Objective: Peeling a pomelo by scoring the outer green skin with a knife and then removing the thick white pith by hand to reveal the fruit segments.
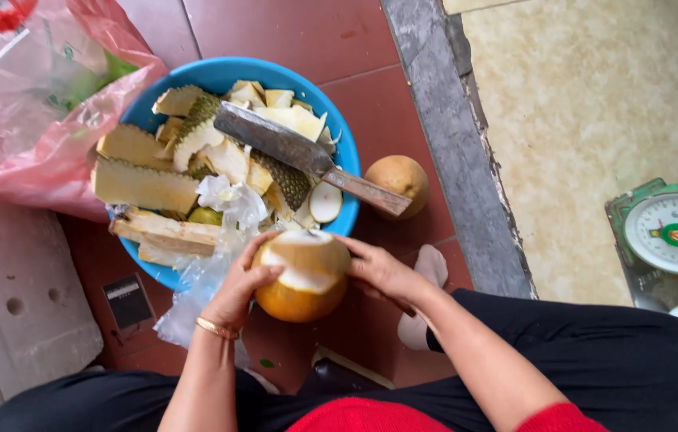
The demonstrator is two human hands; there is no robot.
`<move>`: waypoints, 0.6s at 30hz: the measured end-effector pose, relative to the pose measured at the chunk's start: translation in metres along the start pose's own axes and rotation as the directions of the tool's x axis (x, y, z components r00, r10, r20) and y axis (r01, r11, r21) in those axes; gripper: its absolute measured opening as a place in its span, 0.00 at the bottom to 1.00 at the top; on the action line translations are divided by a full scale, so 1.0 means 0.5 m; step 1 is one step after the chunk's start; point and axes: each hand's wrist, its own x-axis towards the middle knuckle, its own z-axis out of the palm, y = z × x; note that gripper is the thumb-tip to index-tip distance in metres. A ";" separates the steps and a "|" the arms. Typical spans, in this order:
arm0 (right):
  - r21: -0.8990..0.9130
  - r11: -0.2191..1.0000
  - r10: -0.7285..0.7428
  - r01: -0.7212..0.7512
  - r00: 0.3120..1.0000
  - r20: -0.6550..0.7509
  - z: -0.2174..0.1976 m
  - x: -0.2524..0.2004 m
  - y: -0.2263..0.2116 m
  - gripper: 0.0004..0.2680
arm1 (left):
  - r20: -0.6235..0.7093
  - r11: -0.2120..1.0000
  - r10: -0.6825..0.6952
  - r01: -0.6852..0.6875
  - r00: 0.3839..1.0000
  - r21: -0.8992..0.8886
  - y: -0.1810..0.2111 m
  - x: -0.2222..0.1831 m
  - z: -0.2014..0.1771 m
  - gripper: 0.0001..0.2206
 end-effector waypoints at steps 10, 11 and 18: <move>0.026 0.996 -0.076 0.088 0.946 -0.315 0.063 -0.072 0.053 0.23 | -0.088 0.614 0.286 -0.112 0.954 0.782 0.017 -0.117 0.113 0.60; 0.024 0.995 -0.082 0.094 0.947 -0.311 0.073 -0.080 0.031 0.23 | -0.090 0.612 0.293 -0.114 0.952 0.783 0.012 -0.102 0.109 0.60; -0.711 0.684 -0.113 -0.164 0.939 -0.325 0.059 -0.115 -0.016 0.30 | -0.013 0.700 0.304 -0.215 0.953 0.681 0.089 -0.088 0.092 0.43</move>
